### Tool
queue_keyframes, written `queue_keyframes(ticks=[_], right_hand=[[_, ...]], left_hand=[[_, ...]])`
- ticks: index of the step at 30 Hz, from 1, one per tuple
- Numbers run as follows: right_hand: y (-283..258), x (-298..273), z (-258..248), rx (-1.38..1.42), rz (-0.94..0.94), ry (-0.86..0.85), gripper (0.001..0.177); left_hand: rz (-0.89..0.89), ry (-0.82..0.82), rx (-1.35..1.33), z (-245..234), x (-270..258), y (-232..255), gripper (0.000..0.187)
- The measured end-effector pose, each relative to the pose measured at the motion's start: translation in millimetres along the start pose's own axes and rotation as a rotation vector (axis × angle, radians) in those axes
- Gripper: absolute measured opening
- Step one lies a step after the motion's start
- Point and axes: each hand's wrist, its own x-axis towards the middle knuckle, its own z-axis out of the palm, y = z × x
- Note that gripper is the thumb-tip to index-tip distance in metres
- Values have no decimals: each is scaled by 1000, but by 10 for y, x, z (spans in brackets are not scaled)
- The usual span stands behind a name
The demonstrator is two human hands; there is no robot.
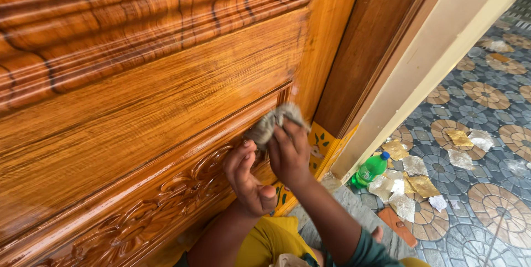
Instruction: The person wipes the surface of a wooden door using a cloth. They clean the flat panels and the carved details, moving from the upper sections down to the lower edge and painted trim.
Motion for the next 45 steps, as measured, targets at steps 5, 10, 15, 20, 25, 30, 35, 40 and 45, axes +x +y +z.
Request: queue_keyframes(ticks=[5,10,15,20,25,30,35,40,45], right_hand=[[142,-959,118,68,266,-185,33],[442,-817,-89,95,351,-224,27],[311,131,-378,480,366,145,27],[260,306,-57,120,26,-27,35],[207,-593,413,92,83,39,28],[310,-1332,377,55,88,-192,27],[595,-949,102,-11,179,-89,24],[576,21,-88,66,196,76,37],[521,77,245,-16,113,-180,43]], left_hand=[[-1,21,-34,41,-19,-91,63],[8,58,-93,66,-34,-171,57],[-89,63,-253,32,-128,-258,61],[-98,10,-324,-40,-150,-380,60],[-89,-1,-316,-62,-120,-427,58],[-97,4,-328,-91,-125,-451,59],[-78,-3,-295,-130,-52,-428,57],[-67,-35,-204,-131,33,-376,57],[-50,-94,-183,-154,60,-418,57]])
